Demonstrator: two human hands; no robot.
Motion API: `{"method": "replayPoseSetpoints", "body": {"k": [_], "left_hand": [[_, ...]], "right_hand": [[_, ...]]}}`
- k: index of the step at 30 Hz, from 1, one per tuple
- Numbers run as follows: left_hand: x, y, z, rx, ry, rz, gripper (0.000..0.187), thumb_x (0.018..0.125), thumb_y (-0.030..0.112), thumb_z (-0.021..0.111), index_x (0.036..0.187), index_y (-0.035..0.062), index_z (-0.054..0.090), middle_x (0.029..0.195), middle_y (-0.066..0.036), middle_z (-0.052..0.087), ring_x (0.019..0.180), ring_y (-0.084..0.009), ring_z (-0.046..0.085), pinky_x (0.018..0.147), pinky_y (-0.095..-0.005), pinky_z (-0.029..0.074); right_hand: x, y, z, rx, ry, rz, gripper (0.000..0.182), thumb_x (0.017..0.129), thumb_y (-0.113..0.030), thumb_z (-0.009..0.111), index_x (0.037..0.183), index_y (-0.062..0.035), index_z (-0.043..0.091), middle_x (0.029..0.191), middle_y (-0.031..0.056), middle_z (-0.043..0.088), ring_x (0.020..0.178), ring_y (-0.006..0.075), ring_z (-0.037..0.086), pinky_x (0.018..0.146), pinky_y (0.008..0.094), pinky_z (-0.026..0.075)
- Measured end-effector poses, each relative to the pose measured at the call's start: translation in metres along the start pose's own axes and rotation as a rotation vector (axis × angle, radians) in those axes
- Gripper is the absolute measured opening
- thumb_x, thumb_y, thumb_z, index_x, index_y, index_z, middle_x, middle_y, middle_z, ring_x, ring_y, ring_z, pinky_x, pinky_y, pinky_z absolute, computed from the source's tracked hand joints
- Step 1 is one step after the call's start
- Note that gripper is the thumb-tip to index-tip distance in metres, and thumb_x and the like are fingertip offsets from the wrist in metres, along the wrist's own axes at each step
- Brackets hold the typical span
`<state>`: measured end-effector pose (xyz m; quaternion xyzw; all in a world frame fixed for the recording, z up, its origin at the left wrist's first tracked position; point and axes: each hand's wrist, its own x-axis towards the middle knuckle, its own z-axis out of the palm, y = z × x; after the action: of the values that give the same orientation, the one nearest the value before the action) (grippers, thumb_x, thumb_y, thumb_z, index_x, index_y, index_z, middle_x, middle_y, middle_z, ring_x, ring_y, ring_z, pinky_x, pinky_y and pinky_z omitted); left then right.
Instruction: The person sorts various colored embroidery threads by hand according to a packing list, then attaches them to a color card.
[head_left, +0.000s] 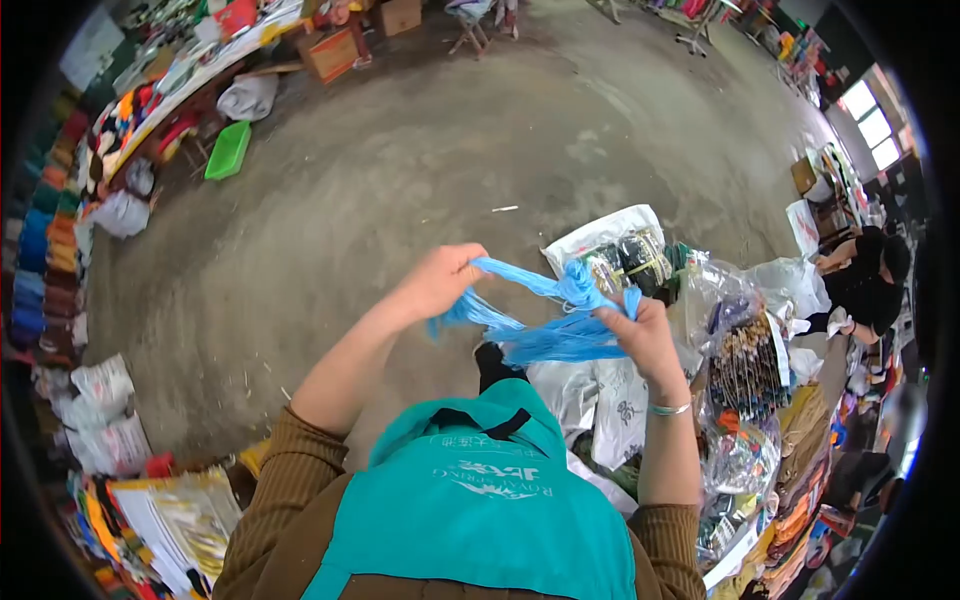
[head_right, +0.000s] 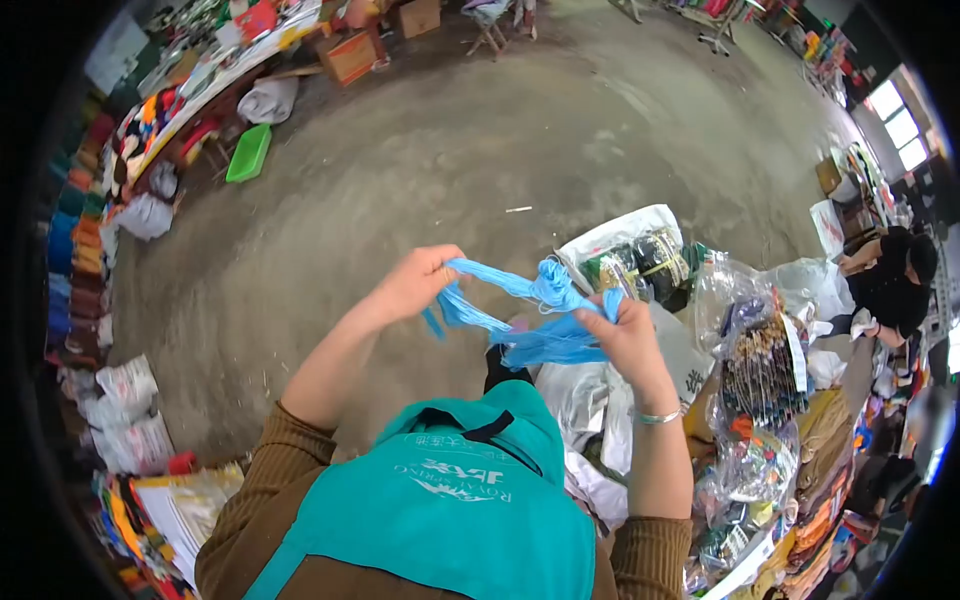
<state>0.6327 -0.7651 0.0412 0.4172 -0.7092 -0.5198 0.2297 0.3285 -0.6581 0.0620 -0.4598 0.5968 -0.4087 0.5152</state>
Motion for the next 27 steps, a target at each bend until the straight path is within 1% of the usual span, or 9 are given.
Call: {"method": "replayPoseSetpoints", "body": {"k": [3,5,7,14,17,20,21,23,27], "left_hand": [[0.090,-0.021,-0.043,-0.041,0.151,0.031,0.018,0.091,0.020,0.054,0.091,0.0046,0.065,0.070,-0.003,0.058,0.067,-0.0118,0.053,0.061,-0.0294,0.043],[0.148,-0.026,-0.085,-0.108,0.194,0.018,0.019,0.089,0.019,0.053,0.089,0.0041,0.064,0.070,-0.002,0.057,0.068,-0.0116,0.052,0.062,-0.0292,0.043],[0.199,-0.026,-0.121,0.111,0.161,-0.042,0.017,0.089,0.018,0.053,0.089,0.0036,0.063,0.072,-0.001,0.057,0.070,-0.0103,0.051,0.062,-0.0291,0.042],[0.356,0.001,-0.212,0.063,0.078,-0.105,0.015,0.089,0.019,0.056,0.088,0.0044,0.061,0.078,0.002,0.057,0.076,-0.0092,0.051,0.064,-0.0279,0.040],[0.427,-0.004,-0.237,0.059,-0.017,-0.170,0.017,0.089,0.018,0.060,0.099,0.0052,0.063,0.089,0.000,0.063,0.080,-0.0098,0.054,0.069,-0.0280,0.044],[0.495,0.014,-0.253,-0.121,-0.108,-0.040,0.039,0.091,0.018,0.058,0.128,0.0053,0.055,0.117,-0.008,0.063,0.092,-0.0124,0.061,0.078,-0.0293,0.050],[0.524,0.006,-0.266,-0.119,-0.099,-0.029,0.039,0.091,0.018,0.058,0.128,0.0053,0.055,0.117,-0.008,0.063,0.092,-0.0124,0.061,0.078,-0.0293,0.050],[0.582,-0.014,-0.291,-0.911,-0.042,0.022,0.036,0.093,0.016,0.052,0.125,0.0020,0.056,0.118,-0.011,0.063,0.100,-0.0178,0.062,0.082,-0.0320,0.051],[0.702,-0.002,-0.331,-0.757,-0.025,0.076,0.030,0.091,0.018,0.053,0.113,-0.0002,0.061,0.132,-0.017,0.053,0.118,-0.0267,0.056,0.093,-0.0382,0.049]], "right_hand": [[0.075,-0.030,-0.037,-0.047,0.143,0.009,0.011,0.087,-0.015,0.069,0.087,-0.0048,0.069,0.068,-0.0069,0.058,0.056,0.0009,0.047,0.048,0.0191,0.035],[0.125,-0.066,-0.061,0.158,0.255,0.001,0.011,0.088,-0.017,0.068,0.087,-0.0058,0.069,0.063,-0.0076,0.054,0.050,0.0004,0.040,0.044,0.0186,0.028],[0.179,-0.094,-0.089,0.146,0.322,-0.039,0.012,0.089,-0.018,0.067,0.089,-0.0055,0.069,0.062,-0.0084,0.052,0.050,-0.0001,0.037,0.045,0.0176,0.025],[0.374,-0.203,-0.161,0.043,0.286,-0.243,0.014,0.090,-0.017,0.066,0.089,-0.0037,0.069,0.063,-0.0087,0.050,0.052,-0.0006,0.035,0.045,0.0187,0.025],[0.455,-0.239,-0.183,-0.012,0.254,-0.291,0.012,0.091,-0.015,0.067,0.090,-0.0032,0.069,0.067,-0.0074,0.053,0.055,0.0002,0.040,0.047,0.0194,0.030],[0.536,-0.259,-0.190,-0.159,0.123,-0.266,0.013,0.091,-0.015,0.066,0.091,-0.0030,0.069,0.069,-0.0072,0.056,0.064,0.0025,0.050,0.053,0.0198,0.037],[0.565,-0.265,-0.194,-0.164,0.121,-0.279,0.013,0.091,-0.015,0.066,0.091,-0.0030,0.069,0.069,-0.0072,0.056,0.064,0.0025,0.050,0.053,0.0198,0.037],[0.621,-0.274,-0.202,-0.217,0.099,-0.276,0.014,0.091,-0.016,0.066,0.089,-0.0032,0.069,0.067,-0.0073,0.054,0.059,0.0018,0.047,0.051,0.0205,0.035],[0.735,-0.269,-0.238,-0.123,0.078,-0.055,0.016,0.093,-0.019,0.064,0.087,-0.0037,0.065,0.065,-0.0051,0.051,0.049,0.0009,0.035,0.045,0.0212,0.029]]}}
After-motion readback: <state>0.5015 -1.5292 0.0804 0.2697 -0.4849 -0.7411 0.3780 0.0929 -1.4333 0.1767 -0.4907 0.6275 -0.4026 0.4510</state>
